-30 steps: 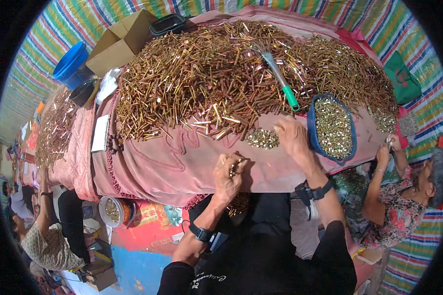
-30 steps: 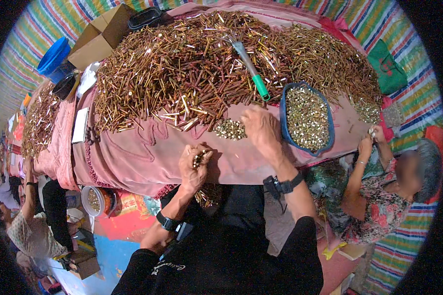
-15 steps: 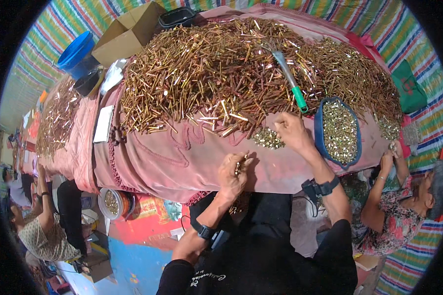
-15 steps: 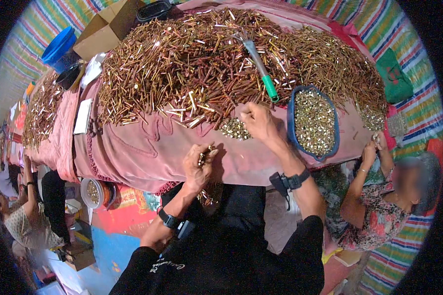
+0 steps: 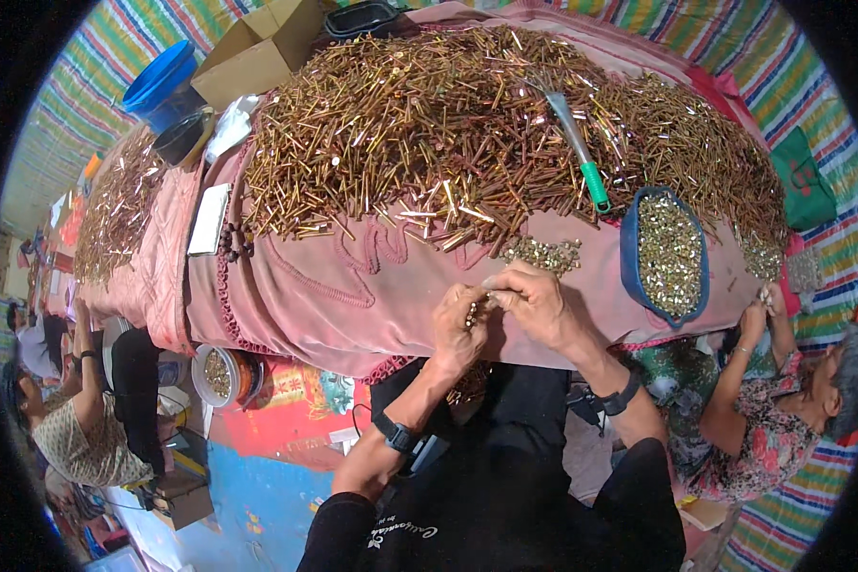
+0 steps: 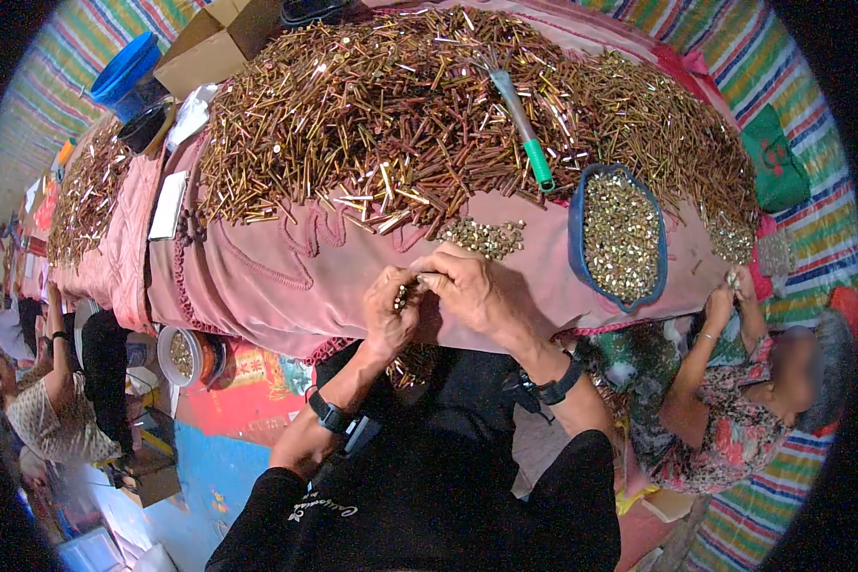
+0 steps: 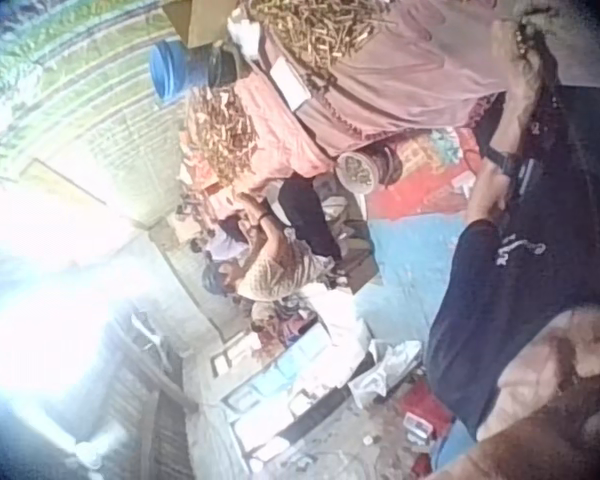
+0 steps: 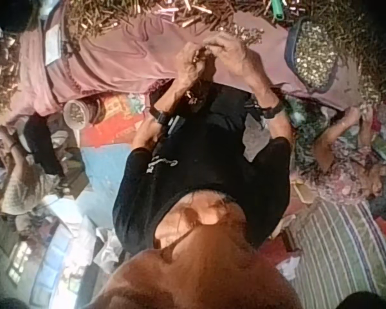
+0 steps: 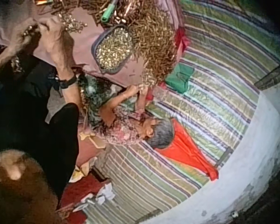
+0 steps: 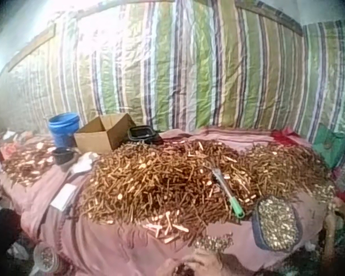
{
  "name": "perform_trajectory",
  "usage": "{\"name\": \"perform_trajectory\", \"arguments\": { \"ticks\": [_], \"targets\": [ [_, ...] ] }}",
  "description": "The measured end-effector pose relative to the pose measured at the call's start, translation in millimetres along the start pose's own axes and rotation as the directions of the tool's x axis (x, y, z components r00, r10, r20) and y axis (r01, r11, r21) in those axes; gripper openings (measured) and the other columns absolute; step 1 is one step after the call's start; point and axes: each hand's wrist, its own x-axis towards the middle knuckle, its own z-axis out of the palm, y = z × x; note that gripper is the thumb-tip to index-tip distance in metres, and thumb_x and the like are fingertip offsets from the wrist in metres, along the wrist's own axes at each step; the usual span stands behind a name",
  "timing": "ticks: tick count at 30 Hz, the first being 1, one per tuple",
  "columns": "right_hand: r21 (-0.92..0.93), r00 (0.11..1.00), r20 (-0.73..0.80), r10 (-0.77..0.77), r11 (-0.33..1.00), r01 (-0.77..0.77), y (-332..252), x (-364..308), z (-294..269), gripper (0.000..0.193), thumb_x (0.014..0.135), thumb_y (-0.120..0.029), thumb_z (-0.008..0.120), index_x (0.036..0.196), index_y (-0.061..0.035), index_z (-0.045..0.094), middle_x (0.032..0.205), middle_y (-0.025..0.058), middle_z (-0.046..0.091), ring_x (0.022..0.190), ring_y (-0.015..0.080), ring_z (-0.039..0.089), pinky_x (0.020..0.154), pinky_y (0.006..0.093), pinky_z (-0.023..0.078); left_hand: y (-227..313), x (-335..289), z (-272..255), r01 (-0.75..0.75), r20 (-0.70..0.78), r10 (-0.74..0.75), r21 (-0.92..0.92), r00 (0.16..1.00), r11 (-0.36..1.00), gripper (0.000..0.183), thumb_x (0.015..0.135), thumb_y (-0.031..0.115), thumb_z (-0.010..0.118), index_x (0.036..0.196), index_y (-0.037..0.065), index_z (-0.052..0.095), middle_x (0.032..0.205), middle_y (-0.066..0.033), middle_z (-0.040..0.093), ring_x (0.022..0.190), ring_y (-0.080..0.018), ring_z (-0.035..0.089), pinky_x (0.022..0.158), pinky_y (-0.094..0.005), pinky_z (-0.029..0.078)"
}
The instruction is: Sorting small metal components on a fabrication floor.
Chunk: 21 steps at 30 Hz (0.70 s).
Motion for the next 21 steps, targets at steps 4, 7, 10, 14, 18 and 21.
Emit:
{"name": "perform_trajectory", "arguments": {
  "ticks": [4,7,10,14,18,21],
  "targets": [
    [-0.056,0.994,-0.058,-0.094,0.994,0.091,-0.9,-0.1,6.2,0.02,0.085,0.003,0.067,0.104,-0.0014,0.068,0.091,0.0128,0.059,0.086,0.0279,0.063,0.071,0.0337,0.051,-2.1,-0.1,0.2,-0.016,0.012,0.017,-0.057,1.0,0.998,0.026,0.071,-0.01,0.06,0.095,0.001,0.064,0.077,-0.0118,0.058,0.07,-0.0271,0.061,0.063,-0.0348,0.048],
    [-0.083,0.987,-0.066,-0.143,0.987,0.138,0.1,1.1,6.1,0.018,0.084,0.002,0.068,0.101,-0.0021,0.069,0.088,0.0126,0.061,0.082,0.0295,0.063,0.07,0.0348,0.051,-1.7,-0.1,0.1,-0.003,0.024,0.004,-0.069,1.0,0.998,0.024,0.07,-0.011,0.058,0.091,0.001,0.062,0.076,-0.0127,0.058,0.069,-0.0287,0.061,0.062,-0.0357,0.048],
    [-0.042,0.992,-0.07,-0.102,0.994,0.099,6.4,0.3,7.1,0.016,0.084,-0.001,0.071,0.099,-0.0002,0.067,0.087,0.0113,0.062,0.078,0.0264,0.064,0.068,0.0343,0.051,0.2,1.4,-1.7,0.002,0.023,-0.001,-0.066,1.0,0.998,0.021,0.071,-0.01,0.058,0.089,0.001,0.062,0.076,-0.0126,0.058,0.069,-0.0287,0.061,0.061,-0.0357,0.048],
    [0.034,0.99,-0.027,0.14,0.99,-0.139,6.2,0.3,7.7,0.017,0.082,-0.005,0.075,0.096,0.0005,0.067,0.082,0.0092,0.064,0.073,0.0194,0.065,0.064,0.0317,0.051,-2.2,3.0,-2.8,-0.021,0.024,0.022,-0.037,0.999,0.999,0.027,0.069,-0.006,0.059,0.095,0.001,0.063,0.076,-0.0115,0.058,0.069,-0.0284,0.061,0.062,-0.0357,0.048],
    [0.034,0.986,-0.164,-0.002,0.999,0.007,7.2,-4.4,12.3,0.02,0.08,-0.01,0.079,0.092,0.0006,0.066,0.074,0.0087,0.064,0.067,0.0168,0.062,0.062,0.0297,0.049,-1.4,1.4,-2.9,-0.004,0.043,0.005,-0.03,0.999,1.0,0.025,0.071,-0.005,0.062,0.095,0.001,0.063,0.078,-0.0118,0.059,0.071,-0.0287,0.062,0.063,-0.0359,0.048],
    [-0.039,0.966,-0.199,-0.163,0.987,0.159,19.4,-1.3,17.8,0.021,0.08,-0.01,0.079,0.093,0.0006,0.067,0.077,0.0094,0.063,0.066,0.0173,0.061,0.061,0.0306,0.048,-2.9,1.6,-3.5,0.024,0.067,-0.023,-0.013,0.997,1.0,0.023,0.072,-0.004,0.062,0.094,0.002,0.063,0.079,-0.012,0.06,0.071,-0.0286,0.062,0.064,-0.0357,0.048]
  ]
}}
